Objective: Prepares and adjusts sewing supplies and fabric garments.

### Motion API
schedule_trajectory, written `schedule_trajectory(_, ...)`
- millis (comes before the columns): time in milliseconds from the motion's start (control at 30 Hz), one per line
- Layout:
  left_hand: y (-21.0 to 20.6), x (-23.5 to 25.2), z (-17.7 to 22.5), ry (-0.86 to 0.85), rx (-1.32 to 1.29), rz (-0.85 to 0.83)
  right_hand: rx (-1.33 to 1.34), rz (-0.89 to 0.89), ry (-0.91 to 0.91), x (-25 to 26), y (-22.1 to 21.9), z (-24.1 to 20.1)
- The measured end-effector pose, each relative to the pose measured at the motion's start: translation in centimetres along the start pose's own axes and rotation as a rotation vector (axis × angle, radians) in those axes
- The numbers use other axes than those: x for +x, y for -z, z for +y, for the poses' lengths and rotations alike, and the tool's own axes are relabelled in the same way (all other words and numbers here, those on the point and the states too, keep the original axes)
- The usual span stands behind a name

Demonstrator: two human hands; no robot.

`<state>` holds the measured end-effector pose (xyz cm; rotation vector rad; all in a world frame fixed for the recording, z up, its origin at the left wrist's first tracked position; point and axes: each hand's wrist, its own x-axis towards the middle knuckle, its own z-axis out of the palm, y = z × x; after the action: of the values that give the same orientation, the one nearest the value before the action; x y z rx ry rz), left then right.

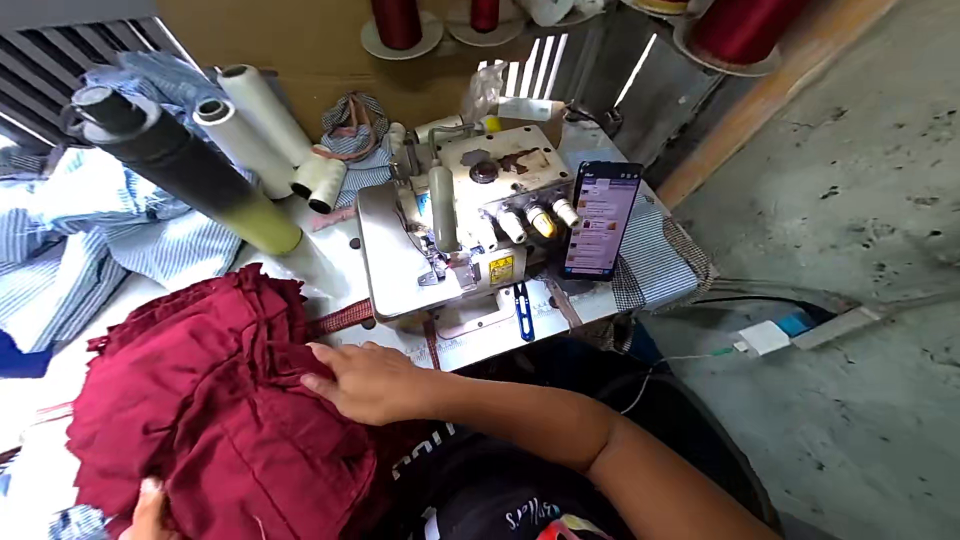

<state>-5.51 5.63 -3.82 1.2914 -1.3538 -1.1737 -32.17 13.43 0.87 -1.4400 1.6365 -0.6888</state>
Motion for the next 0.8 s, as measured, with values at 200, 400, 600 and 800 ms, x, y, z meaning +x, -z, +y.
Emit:
schedule_trajectory(200,-0.1,2.4,9.0,-0.034,0.401,0.228,0.264,0.018,0.266,2.2,-2.4,-2.4)
schedule_trajectory(400,5.4,9.8,10.0,-0.03,0.683,0.102,0.083,0.017,0.325,5.3,-2.9,-3.8)
schedule_trajectory(600,4.3,8.5,10.8,-0.21,0.958,-0.02,-0.141,0.121,0.448,2.2,-1.6,4.4)
schedule_trajectory(800,0.6,5.8,2.9,-0.481,1.291,-0.112,0.028,0.294,0.495,-1.4,-0.3,10.4)
